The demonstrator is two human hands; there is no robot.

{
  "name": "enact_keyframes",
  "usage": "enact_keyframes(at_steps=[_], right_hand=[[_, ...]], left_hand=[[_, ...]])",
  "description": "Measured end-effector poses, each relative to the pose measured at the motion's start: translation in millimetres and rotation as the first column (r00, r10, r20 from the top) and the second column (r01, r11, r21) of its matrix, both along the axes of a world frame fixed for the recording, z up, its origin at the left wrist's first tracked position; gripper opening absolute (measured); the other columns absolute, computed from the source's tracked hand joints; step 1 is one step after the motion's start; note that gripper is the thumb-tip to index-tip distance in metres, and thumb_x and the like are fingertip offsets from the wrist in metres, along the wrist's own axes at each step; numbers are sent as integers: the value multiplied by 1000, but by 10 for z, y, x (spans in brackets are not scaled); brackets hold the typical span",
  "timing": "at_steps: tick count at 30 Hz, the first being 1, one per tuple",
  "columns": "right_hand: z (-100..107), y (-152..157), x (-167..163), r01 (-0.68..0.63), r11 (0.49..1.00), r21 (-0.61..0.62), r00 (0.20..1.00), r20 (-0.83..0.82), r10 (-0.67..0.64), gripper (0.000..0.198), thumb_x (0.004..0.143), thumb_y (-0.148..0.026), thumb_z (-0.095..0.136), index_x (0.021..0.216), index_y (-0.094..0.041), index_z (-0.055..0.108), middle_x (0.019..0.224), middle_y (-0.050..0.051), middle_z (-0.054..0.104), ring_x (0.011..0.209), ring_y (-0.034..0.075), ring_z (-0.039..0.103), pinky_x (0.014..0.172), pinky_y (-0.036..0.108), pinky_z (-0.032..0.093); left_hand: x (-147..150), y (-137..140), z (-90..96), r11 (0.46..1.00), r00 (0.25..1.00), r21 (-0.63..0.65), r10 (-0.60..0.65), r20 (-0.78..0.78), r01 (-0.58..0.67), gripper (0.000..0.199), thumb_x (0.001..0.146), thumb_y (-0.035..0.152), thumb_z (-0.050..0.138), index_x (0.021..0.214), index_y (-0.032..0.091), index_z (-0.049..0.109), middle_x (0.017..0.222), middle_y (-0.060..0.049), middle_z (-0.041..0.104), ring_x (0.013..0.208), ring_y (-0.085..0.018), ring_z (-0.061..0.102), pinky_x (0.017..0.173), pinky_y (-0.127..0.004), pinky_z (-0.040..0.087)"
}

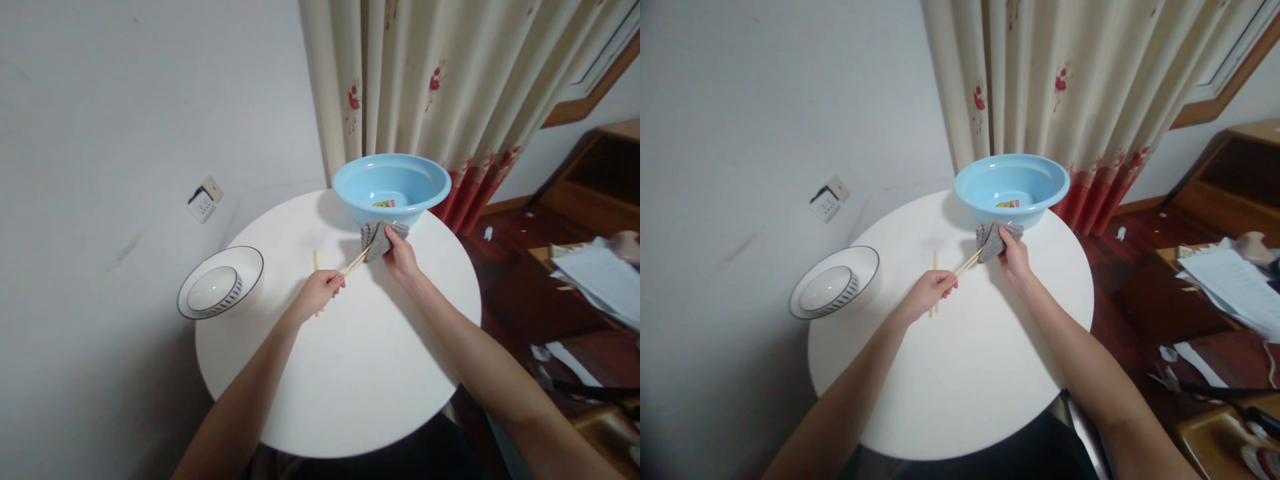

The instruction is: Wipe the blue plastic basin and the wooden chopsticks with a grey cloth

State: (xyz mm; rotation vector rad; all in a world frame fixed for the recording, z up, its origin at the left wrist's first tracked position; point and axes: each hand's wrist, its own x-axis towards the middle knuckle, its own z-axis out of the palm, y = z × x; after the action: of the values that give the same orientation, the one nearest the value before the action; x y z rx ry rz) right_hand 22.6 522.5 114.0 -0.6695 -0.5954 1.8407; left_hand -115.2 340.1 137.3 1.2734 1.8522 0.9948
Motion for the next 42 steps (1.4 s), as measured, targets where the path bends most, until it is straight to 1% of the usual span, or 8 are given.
enact_keyframes(at_steps=[4, 9, 13, 17, 20, 28, 34, 42], right_hand=[[31, 119, 64, 97, 995, -6, 994, -42, -97, 24, 80, -27, 84, 101, -21, 73, 104, 0, 80, 92, 15, 75, 79, 26, 65], [1, 51, 37, 84, 995, 46, 995, -54, -82, 30, 78, -31, 87, 103, -22, 73, 104, 1, 80, 93, 16, 76, 81, 28, 65], [-75, -187, -63, -103, 993, 61, 994, 26, 102, 29, 74, -34, 91, 94, -22, 75, 93, 0, 80, 83, 16, 74, 76, 29, 64], [-125, -456, -136, -328, 939, 101, 942, 111, 317, 36, 65, -40, 97, 87, -19, 77, 86, 3, 80, 75, 18, 72, 73, 31, 62], [-112, -545, -144, -383, 915, 129, 921, 134, 366, 41, 61, -43, 98, 86, -17, 79, 87, 5, 80, 75, 18, 71, 72, 30, 60], [-68, -326, -115, -225, 972, 73, 970, 110, 216, 34, 65, -38, 94, 86, -17, 77, 86, 2, 80, 75, 16, 71, 69, 26, 59], [-29, -60, -47, -24, 999, 43, 999, 33, 23, 26, 73, -29, 89, 93, -21, 75, 95, 1, 81, 88, 18, 75, 78, 29, 64], [-46, -73, -43, 1, 999, 46, 1000, -15, 0, 26, 76, -29, 88, 97, -21, 75, 98, 1, 81, 89, 17, 75, 79, 28, 65]], left_hand=[[-22, -23, -8, 1000, 1000, -23, 5, -23, -6, 37, 87, 50, 49, 73, 19, 62, 53, 5, 40, 50, -12, 37, 51, -26, 25], [-43, -27, -60, 999, 999, -21, 28, -44, -29, 36, 88, 50, 48, 73, 20, 59, 54, 5, 40, 49, -13, 37, 50, -26, 24], [-33, 1, -94, 999, 999, 1, 32, -36, -32, 39, 89, 54, 48, 74, 20, 59, 55, 4, 41, 50, -13, 37, 51, -26, 25], [-14, 46, -99, 999, 1000, 39, 23, -6, -23, 48, 90, 64, 45, 75, 19, 57, 60, 3, 44, 55, -13, 37, 53, -27, 26], [-5, 66, -99, 998, 1000, 54, 18, 22, -20, 53, 89, 70, 44, 75, 19, 55, 63, 2, 45, 56, -13, 36, 53, -27, 26], [-13, 38, -132, 999, 997, 34, 30, 65, -32, 52, 90, 70, 46, 76, 20, 54, 54, 6, 37, 50, -12, 34, 52, -26, 24], [19, 33, -122, 999, 993, 32, 11, 121, -15, 48, 90, 62, 47, 79, 17, 63, 60, 1, 52, 55, -13, 46, 55, -26, 34], [67, 38, -96, 997, 987, 44, 54, 154, -62, 49, 89, 62, 51, 83, 15, 66, 65, -1, 59, 58, -13, 52, 58, -26, 40]])
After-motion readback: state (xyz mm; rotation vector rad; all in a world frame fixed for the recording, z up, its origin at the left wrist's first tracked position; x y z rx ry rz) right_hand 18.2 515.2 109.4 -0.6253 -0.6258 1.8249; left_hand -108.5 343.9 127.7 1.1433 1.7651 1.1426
